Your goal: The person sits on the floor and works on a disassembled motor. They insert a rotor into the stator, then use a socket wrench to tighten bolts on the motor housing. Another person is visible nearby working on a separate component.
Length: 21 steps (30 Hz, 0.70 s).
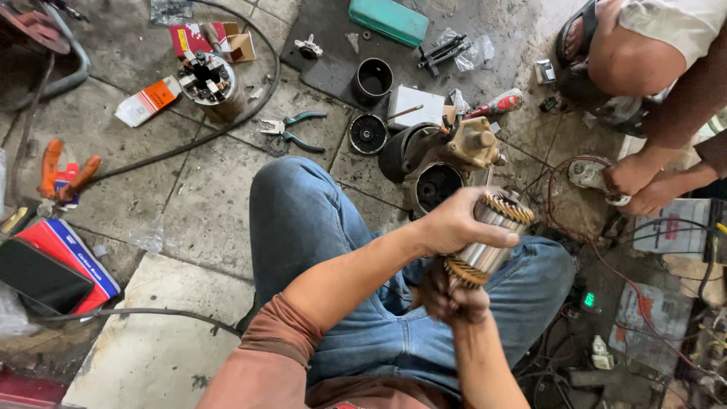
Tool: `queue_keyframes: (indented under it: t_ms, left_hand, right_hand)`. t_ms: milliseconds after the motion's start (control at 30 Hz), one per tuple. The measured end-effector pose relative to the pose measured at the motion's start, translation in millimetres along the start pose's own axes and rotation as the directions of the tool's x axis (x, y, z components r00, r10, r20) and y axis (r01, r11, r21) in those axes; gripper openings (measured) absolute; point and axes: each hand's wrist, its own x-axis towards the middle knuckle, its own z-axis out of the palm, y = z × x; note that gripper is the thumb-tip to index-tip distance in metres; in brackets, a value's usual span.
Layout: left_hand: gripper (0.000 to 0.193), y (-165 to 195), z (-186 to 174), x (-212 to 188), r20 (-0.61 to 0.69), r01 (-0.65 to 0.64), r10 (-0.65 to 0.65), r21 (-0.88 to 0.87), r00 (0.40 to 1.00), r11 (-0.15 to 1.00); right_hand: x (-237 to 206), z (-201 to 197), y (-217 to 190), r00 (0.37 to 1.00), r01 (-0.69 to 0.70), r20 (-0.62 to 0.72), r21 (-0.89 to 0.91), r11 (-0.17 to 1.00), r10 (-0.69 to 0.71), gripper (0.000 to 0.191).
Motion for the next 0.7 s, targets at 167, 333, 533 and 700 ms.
queue_keyframes:
  t_ms: [167, 333, 533, 700]
  left_hand:
    - [0.07, -5, 4, -3, -0.179, -0.173, 0.32, 0.557, 0.93, 0.813]
    - [0.068, -4, 1, 0, 0.191, 0.167, -0.098, -0.389, 0.977, 0.906]
    - [0.063, 9, 7, -4, -0.21, -0.065, 0.147, 0.354, 0.967, 0.933]
    - [0.064, 8, 7, -5, 0.024, -0.101, 0.101, 0.014, 0.995, 0.995]
  right_hand:
    - [9, -1, -9, 0.847, 0.065, -0.428, -0.506, 0.86, -0.316, 0.049]
    - [6, 16, 5, 0.797, -0.245, 0.601, 0.407, 0.88, -0.056, 0.027]
    - [6, -14, -14, 0.846, -0.072, -0.476, -0.55, 0.832, -0.241, 0.038]
    - [-10, -29, 1, 0.956, 0.082, -0.248, -0.294, 0.952, -0.159, 0.053]
